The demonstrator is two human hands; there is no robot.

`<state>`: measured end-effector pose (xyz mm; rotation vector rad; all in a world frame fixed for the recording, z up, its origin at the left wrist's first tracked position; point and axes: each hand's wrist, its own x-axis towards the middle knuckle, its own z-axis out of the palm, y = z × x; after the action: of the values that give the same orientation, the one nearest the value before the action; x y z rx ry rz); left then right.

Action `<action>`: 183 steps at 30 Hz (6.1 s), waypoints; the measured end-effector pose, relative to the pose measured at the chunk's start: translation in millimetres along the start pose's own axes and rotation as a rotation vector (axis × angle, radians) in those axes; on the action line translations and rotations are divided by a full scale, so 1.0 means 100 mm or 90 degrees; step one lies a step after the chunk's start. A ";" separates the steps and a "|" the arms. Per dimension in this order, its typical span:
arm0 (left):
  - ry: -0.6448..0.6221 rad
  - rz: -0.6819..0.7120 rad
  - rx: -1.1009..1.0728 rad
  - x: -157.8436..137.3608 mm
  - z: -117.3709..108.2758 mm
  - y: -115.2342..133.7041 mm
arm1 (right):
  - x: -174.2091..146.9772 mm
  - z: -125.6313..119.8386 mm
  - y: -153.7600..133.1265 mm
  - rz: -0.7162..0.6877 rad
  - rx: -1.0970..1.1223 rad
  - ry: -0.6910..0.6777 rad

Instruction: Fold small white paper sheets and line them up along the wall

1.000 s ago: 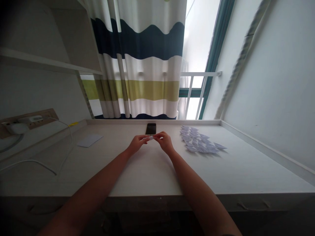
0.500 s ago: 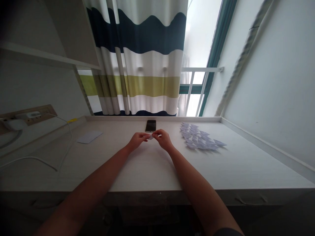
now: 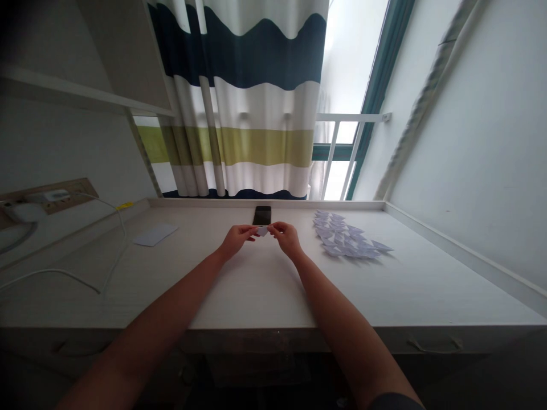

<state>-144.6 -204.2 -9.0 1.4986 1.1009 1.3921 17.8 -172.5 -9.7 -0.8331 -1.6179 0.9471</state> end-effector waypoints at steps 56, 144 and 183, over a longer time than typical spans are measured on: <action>-0.099 -0.054 -0.067 -0.06 0.04 0.02 | -0.06 0.06 -0.05 0.014 0.064 -0.108; 0.029 0.040 -0.125 -0.01 0.13 -0.05 | -0.02 0.13 0.10 -0.033 0.130 0.031; 0.032 -0.079 -0.100 -0.03 0.09 0.02 | -0.05 0.09 -0.01 0.064 0.118 -0.025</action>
<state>-135.4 -207.6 -9.0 1.2691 1.0698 1.4031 10.3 -179.3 -12.2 -0.7778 -1.5066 1.1726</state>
